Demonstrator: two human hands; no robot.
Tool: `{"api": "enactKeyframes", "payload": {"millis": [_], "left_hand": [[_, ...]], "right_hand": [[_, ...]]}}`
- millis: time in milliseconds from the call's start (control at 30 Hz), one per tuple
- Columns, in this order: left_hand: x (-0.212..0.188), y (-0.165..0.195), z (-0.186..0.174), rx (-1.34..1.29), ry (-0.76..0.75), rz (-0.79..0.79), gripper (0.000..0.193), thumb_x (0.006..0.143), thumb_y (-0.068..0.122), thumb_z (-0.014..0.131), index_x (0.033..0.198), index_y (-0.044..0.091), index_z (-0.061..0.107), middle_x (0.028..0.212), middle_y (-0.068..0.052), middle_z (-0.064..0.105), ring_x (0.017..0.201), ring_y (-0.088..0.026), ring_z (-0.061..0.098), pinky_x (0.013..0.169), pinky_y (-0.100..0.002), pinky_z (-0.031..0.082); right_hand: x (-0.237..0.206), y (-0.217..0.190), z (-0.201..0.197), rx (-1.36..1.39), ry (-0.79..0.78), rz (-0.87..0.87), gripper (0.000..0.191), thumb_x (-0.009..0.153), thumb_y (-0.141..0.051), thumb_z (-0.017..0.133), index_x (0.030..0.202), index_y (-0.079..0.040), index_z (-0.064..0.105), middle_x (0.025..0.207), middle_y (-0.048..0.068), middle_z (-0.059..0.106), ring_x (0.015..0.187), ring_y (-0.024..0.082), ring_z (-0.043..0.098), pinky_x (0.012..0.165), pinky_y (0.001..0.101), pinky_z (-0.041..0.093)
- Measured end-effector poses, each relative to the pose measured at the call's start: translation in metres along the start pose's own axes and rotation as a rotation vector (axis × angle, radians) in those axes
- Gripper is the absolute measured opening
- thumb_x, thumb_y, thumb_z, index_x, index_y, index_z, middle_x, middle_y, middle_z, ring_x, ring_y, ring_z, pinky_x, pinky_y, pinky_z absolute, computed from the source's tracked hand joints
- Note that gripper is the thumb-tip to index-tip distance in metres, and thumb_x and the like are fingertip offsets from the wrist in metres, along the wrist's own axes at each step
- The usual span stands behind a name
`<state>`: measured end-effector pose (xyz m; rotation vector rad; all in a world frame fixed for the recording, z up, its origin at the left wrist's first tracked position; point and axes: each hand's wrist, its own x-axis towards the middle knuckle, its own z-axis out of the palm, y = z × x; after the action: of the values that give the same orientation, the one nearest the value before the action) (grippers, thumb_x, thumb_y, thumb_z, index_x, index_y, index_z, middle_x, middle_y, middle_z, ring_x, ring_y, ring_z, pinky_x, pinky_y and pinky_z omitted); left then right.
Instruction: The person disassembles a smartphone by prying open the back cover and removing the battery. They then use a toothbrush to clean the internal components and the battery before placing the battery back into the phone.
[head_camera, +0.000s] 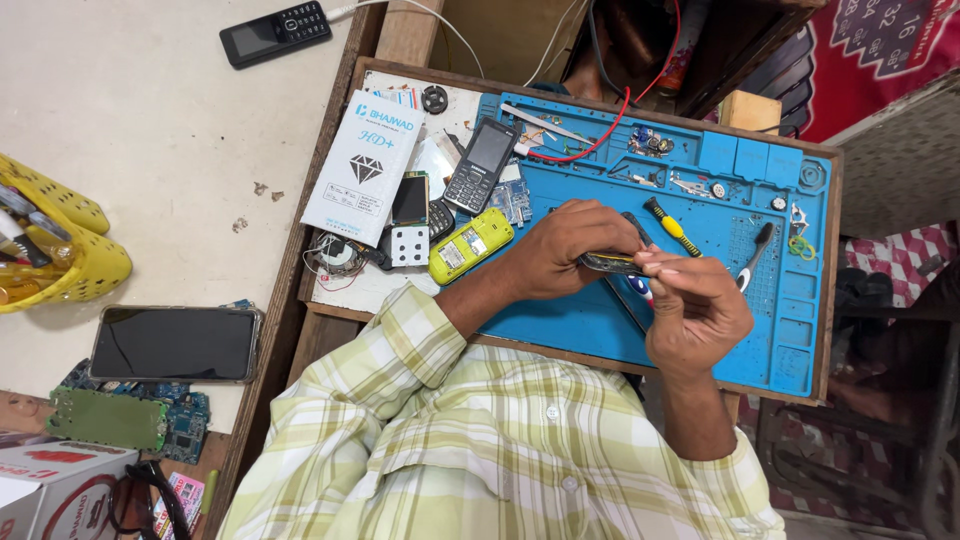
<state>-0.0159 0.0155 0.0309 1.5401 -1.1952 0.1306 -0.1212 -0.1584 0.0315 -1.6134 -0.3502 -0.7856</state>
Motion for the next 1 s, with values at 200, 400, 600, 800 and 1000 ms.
{"api": "enactKeyframes", "payload": {"millis": [200,400,600,800,1000], "left_hand": [[-0.001,-0.001,0.001,-0.007,0.003,0.015,0.020,0.095,0.017,0.072,0.115,0.016,0.066,0.115,0.002,0.071,0.114,-0.020,0.067,0.100,-0.038,0.046],[0.000,-0.001,0.003,-0.012,0.012,0.001,0.019,0.096,0.018,0.072,0.114,0.016,0.066,0.116,0.003,0.072,0.113,-0.020,0.067,0.100,-0.038,0.047],[-0.001,-0.001,0.004,-0.006,0.004,0.001,0.019,0.095,0.020,0.072,0.113,0.016,0.067,0.115,0.002,0.072,0.111,-0.020,0.067,0.099,-0.038,0.046],[0.000,0.001,0.003,-0.025,0.004,0.000,0.018,0.097,0.020,0.071,0.114,0.017,0.067,0.115,0.003,0.071,0.112,-0.020,0.067,0.100,-0.038,0.047],[0.001,0.003,0.003,-0.016,0.010,-0.022,0.018,0.096,0.019,0.071,0.114,0.016,0.067,0.115,0.002,0.071,0.112,-0.020,0.067,0.100,-0.038,0.046]], "right_hand": [[0.005,-0.007,0.000,-0.090,-0.052,-0.065,0.010,0.104,-0.002,0.071,0.109,0.000,0.062,0.103,0.016,0.070,0.098,0.025,0.074,0.097,0.0407,0.062],[0.017,-0.021,0.002,-0.244,-0.122,-0.142,0.009,0.103,0.003,0.069,0.107,0.000,0.062,0.100,0.017,0.070,0.097,0.027,0.076,0.092,0.0399,0.064],[0.033,-0.044,-0.002,-0.467,-0.271,-0.202,0.015,0.096,0.010,0.073,0.103,-0.001,0.066,0.098,0.016,0.072,0.096,0.026,0.076,0.088,0.0350,0.063],[0.045,-0.058,-0.002,-0.561,-0.350,-0.196,0.020,0.090,0.012,0.076,0.101,-0.003,0.067,0.099,0.013,0.074,0.097,0.027,0.077,0.084,0.0325,0.062],[0.045,-0.062,0.001,-0.629,-0.342,-0.212,0.019,0.086,0.010,0.078,0.095,-0.004,0.067,0.097,0.014,0.070,0.102,0.030,0.073,0.087,0.0367,0.059]]}}
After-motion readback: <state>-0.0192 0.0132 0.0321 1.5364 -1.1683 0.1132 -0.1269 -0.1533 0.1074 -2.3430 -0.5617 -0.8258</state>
